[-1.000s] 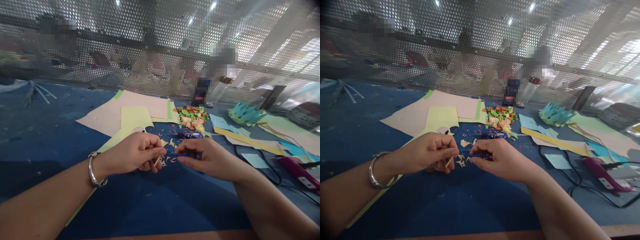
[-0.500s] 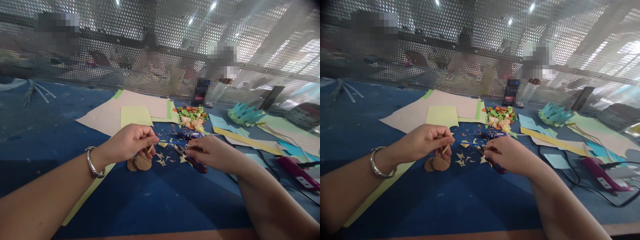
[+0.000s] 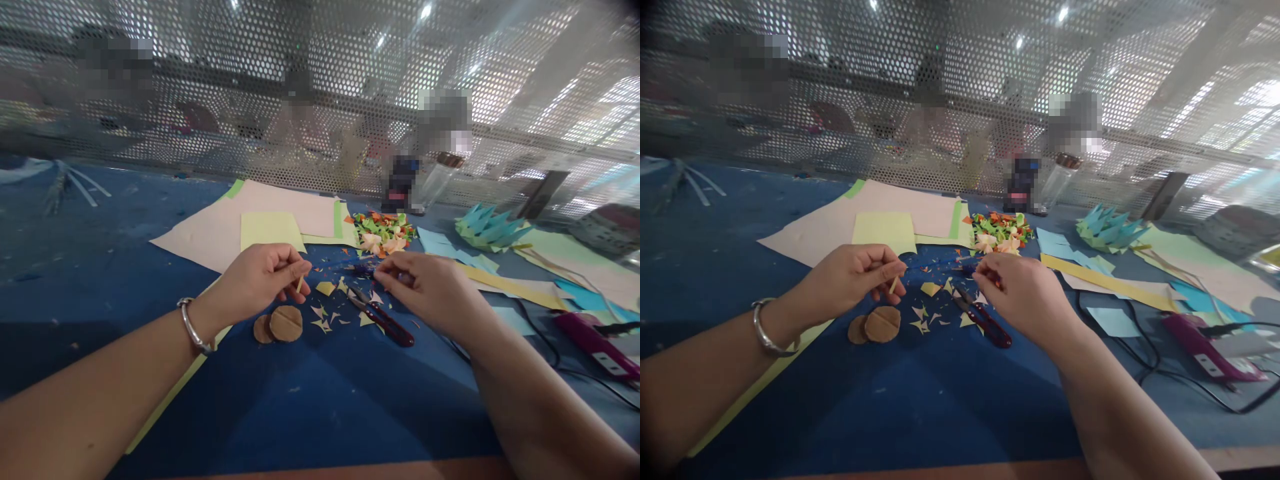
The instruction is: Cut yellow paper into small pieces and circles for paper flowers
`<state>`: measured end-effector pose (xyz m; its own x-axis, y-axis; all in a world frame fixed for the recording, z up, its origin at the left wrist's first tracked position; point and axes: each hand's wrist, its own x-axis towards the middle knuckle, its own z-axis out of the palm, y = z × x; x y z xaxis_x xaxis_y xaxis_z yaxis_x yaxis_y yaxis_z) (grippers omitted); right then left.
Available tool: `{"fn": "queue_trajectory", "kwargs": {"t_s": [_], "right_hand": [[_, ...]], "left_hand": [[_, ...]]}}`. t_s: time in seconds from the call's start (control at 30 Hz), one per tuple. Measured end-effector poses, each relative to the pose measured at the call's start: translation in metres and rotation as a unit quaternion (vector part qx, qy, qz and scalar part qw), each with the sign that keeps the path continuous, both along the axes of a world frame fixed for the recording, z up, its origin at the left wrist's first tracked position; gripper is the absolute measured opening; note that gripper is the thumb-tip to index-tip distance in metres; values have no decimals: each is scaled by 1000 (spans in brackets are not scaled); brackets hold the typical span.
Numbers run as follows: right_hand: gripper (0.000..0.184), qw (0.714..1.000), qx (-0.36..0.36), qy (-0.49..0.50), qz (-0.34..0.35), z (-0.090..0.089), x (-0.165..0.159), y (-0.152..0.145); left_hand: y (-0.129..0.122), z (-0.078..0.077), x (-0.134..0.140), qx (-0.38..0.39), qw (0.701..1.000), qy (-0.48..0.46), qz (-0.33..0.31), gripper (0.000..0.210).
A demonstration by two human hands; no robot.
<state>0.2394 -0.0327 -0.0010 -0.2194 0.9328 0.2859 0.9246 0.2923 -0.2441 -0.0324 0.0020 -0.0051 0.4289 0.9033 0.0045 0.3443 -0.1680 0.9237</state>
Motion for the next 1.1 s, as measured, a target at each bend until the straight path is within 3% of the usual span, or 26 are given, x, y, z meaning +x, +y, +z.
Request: {"fn": "queue_trajectory", "kwargs": {"t_s": [0.1,0.27,0.43,0.83,1.1], "right_hand": [[13,989,114,52,82,2,-9,-9],[16,977,111,20,180,2,-25,-17],[23,978,69,9,194,2,-27,-14],[16,977,21,66,203,4,-27,-14],[14,979,19,73,191,3,-25,-16]], "left_hand": [[-4,-1,2,40,998,42,-17,27],[-11,0,5,71,993,62,-71,25],[-15,2,6,50,995,32,-84,23],[-12,-5,11,-64,993,-83,-49,25],[-14,-4,10,-40,993,-101,-40,33]]}}
